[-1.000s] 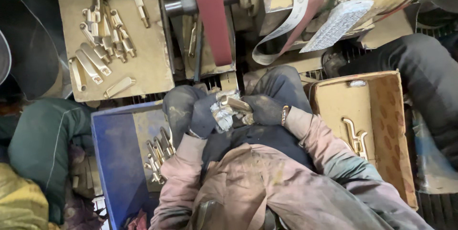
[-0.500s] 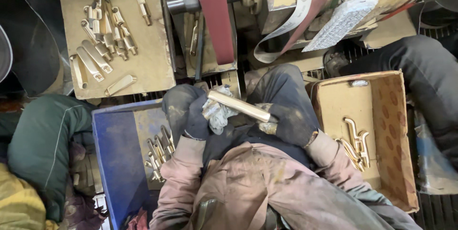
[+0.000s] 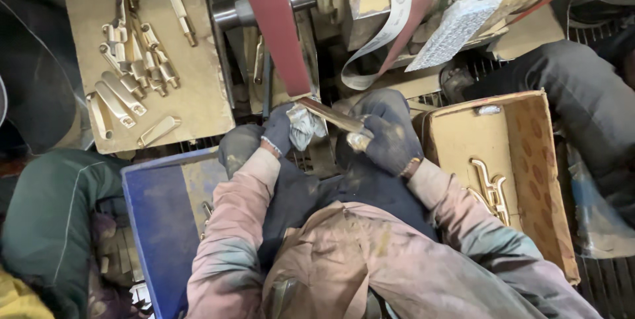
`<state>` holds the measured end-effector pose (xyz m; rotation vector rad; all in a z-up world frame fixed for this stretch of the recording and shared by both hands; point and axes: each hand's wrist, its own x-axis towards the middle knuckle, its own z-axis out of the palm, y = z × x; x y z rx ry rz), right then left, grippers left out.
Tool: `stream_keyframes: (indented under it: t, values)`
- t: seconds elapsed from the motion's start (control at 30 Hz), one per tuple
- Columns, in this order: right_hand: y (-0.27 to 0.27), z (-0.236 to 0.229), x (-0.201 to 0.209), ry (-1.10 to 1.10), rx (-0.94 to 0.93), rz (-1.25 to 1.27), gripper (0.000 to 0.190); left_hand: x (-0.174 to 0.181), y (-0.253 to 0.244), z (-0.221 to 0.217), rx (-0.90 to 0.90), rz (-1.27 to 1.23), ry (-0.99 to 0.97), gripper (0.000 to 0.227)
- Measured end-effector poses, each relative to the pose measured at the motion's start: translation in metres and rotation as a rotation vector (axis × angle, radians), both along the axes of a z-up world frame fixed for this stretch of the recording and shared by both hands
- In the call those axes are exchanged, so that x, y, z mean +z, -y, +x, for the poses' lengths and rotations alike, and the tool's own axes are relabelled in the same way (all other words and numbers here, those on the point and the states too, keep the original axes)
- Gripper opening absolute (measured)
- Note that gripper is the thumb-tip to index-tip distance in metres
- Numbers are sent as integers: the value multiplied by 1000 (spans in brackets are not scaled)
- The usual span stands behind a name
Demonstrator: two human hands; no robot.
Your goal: The person sits on the floor and uses a belt sander to polish brass-colored metal parts. They hold each part with a cloth, press it against the moving belt, rotate it to treat different sides, and place finished pieces into a blue bin.
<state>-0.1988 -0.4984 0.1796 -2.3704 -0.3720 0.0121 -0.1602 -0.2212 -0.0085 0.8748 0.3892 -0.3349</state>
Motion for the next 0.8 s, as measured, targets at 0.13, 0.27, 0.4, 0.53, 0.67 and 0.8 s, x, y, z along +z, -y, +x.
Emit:
stream_keyframes:
  t: [0.13, 0.27, 0.4, 0.53, 0.67, 0.8]
  values:
    - [-3, 13, -25, 29, 1, -71, 34, -50, -3, 10, 37, -64, -47, 27]
    - [-12, 21, -32, 172, 16, -35, 36, -76, -4, 16, 102, -77, -80, 33]
    - [-20, 26, -24, 53, 11, -105, 38, -90, -3, 18, 162, -80, -86, 40]
    - [-26, 31, -12, -104, -15, -13, 37, -105, -5, 19, 217, -135, -56, 48]
    - [-33, 38, -10, -94, 45, 57, 30, -125, -15, 8, -60, 349, 340, 51]
    - [-42, 48, -12, -80, 86, 18, 28, -141, -18, 11, 188, -344, 94, 39]
